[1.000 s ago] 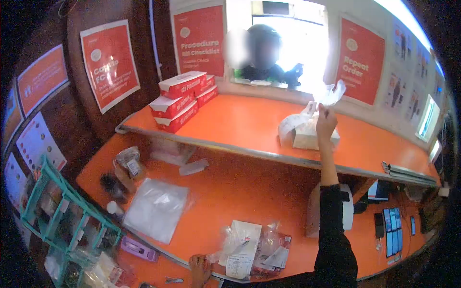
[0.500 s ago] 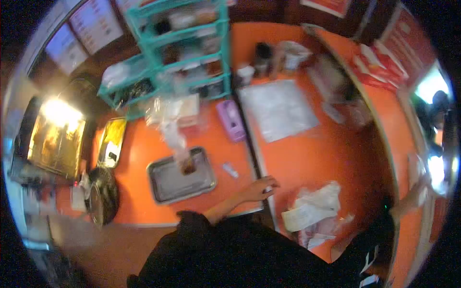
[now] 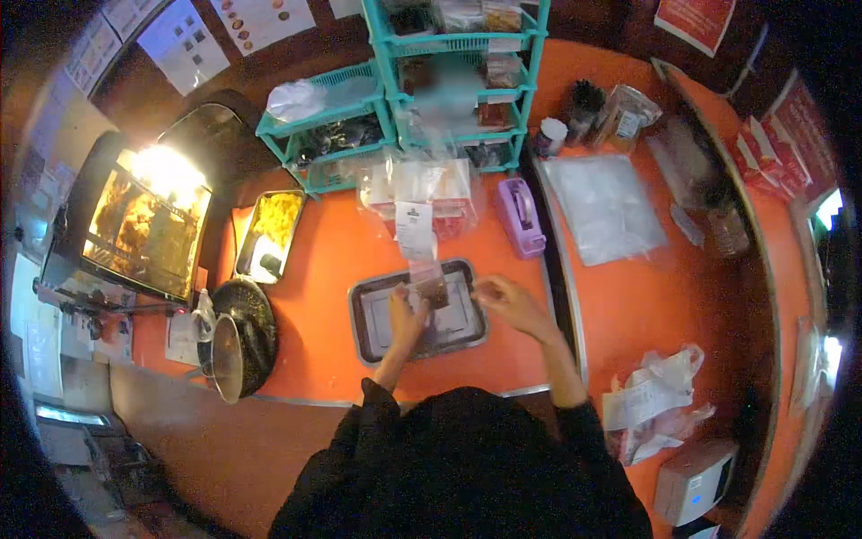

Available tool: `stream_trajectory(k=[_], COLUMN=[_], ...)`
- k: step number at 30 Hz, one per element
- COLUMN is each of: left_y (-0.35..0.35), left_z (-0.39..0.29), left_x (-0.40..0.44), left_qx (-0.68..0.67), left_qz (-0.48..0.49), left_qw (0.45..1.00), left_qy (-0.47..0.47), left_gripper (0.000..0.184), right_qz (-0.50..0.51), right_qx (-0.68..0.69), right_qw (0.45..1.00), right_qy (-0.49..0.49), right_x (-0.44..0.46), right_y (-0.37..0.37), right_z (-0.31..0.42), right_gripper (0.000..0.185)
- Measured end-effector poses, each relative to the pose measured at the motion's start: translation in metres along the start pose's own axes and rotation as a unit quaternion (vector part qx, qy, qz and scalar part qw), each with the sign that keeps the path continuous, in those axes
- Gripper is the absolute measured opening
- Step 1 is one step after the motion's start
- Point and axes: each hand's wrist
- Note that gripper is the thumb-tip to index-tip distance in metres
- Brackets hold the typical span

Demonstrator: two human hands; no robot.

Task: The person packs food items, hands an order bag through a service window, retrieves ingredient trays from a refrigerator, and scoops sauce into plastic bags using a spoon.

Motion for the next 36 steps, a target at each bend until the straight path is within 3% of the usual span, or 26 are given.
stream_trajectory(k=[1, 2, 3, 4, 5, 6, 8, 10, 14, 16, 17, 19, 21, 23, 26, 28, 30, 32, 34, 35, 36], left_y=[-0.006, -0.011, -0.003, -0.003, 0.0, 0.003, 0.002, 0.001, -0.003, -0.01, -0.016, -0.016, -0.013, -0.006, 0.0, 0.001, -0.005, -0.022, -0.008, -0.003, -0.005], left_z=[-0.005, -0.009, 0.013, 0.013, 0.01, 0.009, 0.01, 0.013, 0.018, 0.0, -0.012, -0.015, -0.018, -0.02, -0.008, -0.011, -0.02, -0.049, -0.018, -0.008, -0.013], left_x=[0.013, 0.025, 0.032, 0.038, 0.042, 0.044, 0.046, 0.045, 0.034, 0.032, 0.029, 0.027, 0.027, 0.026, 0.018, 0.012, 0.013, 0.019, 0.021, 0.023, 0.026], left_qx=[-0.07, -0.139, -0.114, -0.115, -0.132, -0.15, -0.139, -0.114, -0.086, -0.125, -0.102, -0.098, -0.092, -0.28, -0.355, -0.321, -0.285, -0.07, -0.033, 0.002, 0.0], left_qz=[0.041, 0.082, 0.087, 0.086, 0.084, 0.083, 0.074, 0.059, 0.089, 0.086, 0.053, 0.032, 0.008, -0.032, -0.035, -0.035, -0.033, -0.014, -0.017, -0.019, -0.021], left_qw=[0.997, 0.986, 0.988, 0.988, 0.987, 0.985, 0.987, 0.989, 0.984, 0.985, 0.989, 0.988, 0.986, 0.959, 0.934, 0.946, 0.958, 0.988, 0.983, 0.976, 0.974], left_qy=[-0.019, -0.036, 0.057, 0.063, 0.035, 0.004, 0.029, 0.075, 0.128, 0.084, 0.098, 0.118, 0.141, 0.04, -0.037, -0.03, -0.023, 0.138, 0.177, 0.215, 0.223], left_gripper=[0.048, 0.053, 0.057, 0.057, 0.059, 0.061, 0.057, 0.05, 0.041, 0.035, 0.034, 0.032, 0.03, 0.027, 0.023, 0.022, 0.021, 0.016, 0.015, 0.014, 0.014], right_qz=[-0.026, -0.078, -0.128, -0.132, -0.209, -0.223, -0.246, -0.275, -0.289, -0.189, -0.189, -0.221, -0.222, -0.221, -0.199, -0.185, -0.173, -0.164, -0.11, -0.115, -0.094], right_qx=[-0.001, -0.056, -0.11, -0.111, -0.221, -0.248, -0.301, -0.234, -0.186, -0.083, -0.083, -0.223, -0.192, -0.16, -0.144, -0.061, -0.059, -0.057, -0.186, -0.187, -0.301], right_qw=[0.999, 0.994, 0.98, 0.979, 0.951, 0.942, 0.921, 0.931, 0.933, 0.973, 0.973, 0.929, 0.938, 0.945, 0.957, 0.979, 0.981, 0.982, 0.975, 0.974, 0.941], right_qy=[0.021, -0.043, -0.107, -0.111, -0.052, -0.026, 0.027, -0.055, -0.109, -0.102, -0.101, -0.194, -0.186, -0.181, -0.156, -0.063, -0.071, -0.079, -0.045, -0.051, -0.126], right_x=[0.036, 0.066, 0.091, 0.112, 0.13, 0.133, 0.138, 0.131, 0.11, 0.1, 0.099, 0.102, 0.108, 0.116, 0.121, 0.125, 0.133, 0.132, 0.12, 0.125, 0.13], right_y=[0.022, 0.041, 0.058, 0.072, 0.084, 0.086, 0.089, 0.093, 0.091, 0.086, 0.084, 0.081, 0.082, 0.08, 0.075, 0.072, 0.068, 0.065, 0.058, 0.056, 0.056], right_z=[-0.03, -0.059, -0.083, -0.099, -0.111, -0.106, -0.096, -0.096, -0.11, -0.094, -0.088, -0.081, -0.08, -0.084, -0.091, -0.094, -0.103, -0.095, -0.055, -0.054, -0.056], right_gripper=[0.036, 0.043, 0.051, 0.051, 0.056, 0.058, 0.062, 0.051, 0.037, 0.02, 0.02, 0.011, 0.01, 0.011, 0.012, 0.015, 0.019, 0.023, 0.029, 0.029, 0.033])
Point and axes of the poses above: each hand's wrist, its own x-axis towards the middle knuckle, its own y-axis out of the palm, z = x × y, and after that the axes turned 5 degrees about y, right-handed
